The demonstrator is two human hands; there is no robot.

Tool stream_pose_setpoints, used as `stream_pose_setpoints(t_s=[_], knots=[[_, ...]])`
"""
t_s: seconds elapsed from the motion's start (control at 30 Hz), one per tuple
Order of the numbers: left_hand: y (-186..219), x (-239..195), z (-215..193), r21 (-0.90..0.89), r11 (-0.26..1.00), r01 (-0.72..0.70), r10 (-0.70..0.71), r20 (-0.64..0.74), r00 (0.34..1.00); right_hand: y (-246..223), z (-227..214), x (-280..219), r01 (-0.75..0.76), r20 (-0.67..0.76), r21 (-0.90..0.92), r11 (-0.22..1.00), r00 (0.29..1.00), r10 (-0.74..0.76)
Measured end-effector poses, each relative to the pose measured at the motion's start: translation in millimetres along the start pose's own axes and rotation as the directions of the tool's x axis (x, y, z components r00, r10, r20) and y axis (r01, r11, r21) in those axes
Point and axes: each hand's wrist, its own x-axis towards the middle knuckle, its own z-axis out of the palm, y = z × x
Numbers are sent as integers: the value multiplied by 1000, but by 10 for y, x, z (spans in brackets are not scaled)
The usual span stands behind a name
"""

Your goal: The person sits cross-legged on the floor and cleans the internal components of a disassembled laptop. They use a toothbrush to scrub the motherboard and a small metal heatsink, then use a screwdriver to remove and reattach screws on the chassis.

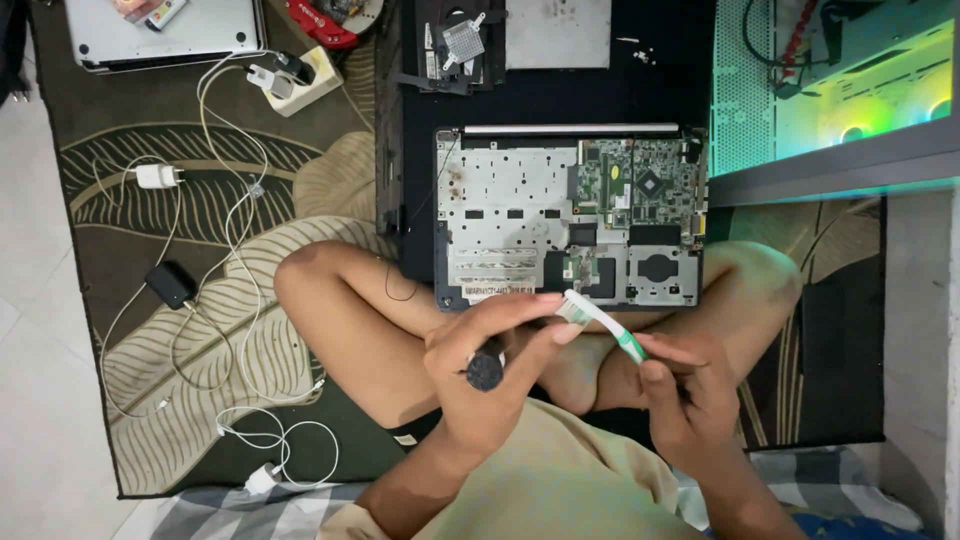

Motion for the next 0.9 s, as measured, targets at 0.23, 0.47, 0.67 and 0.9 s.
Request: stream_pose_setpoints(t_s=[0.23,0.47,0.67,0.9], knots=[[-83,-8,27,-93,995,-38,35,-34,999,14,67,21,36,-26,-38,999,999,-37],[-368,-61,-26,-291,938,187,-180,50,982,-204,181,499,224,61,-457,861,973,-221],[-983,-248,-331,-142,909,393,-394,18,919,393,291,1637,227,135,-263,938,971,-197],[-1231,-598,-866,-193,750,633,-629,90,772,814,514,2729,535,313,-693,483,827,-468]])
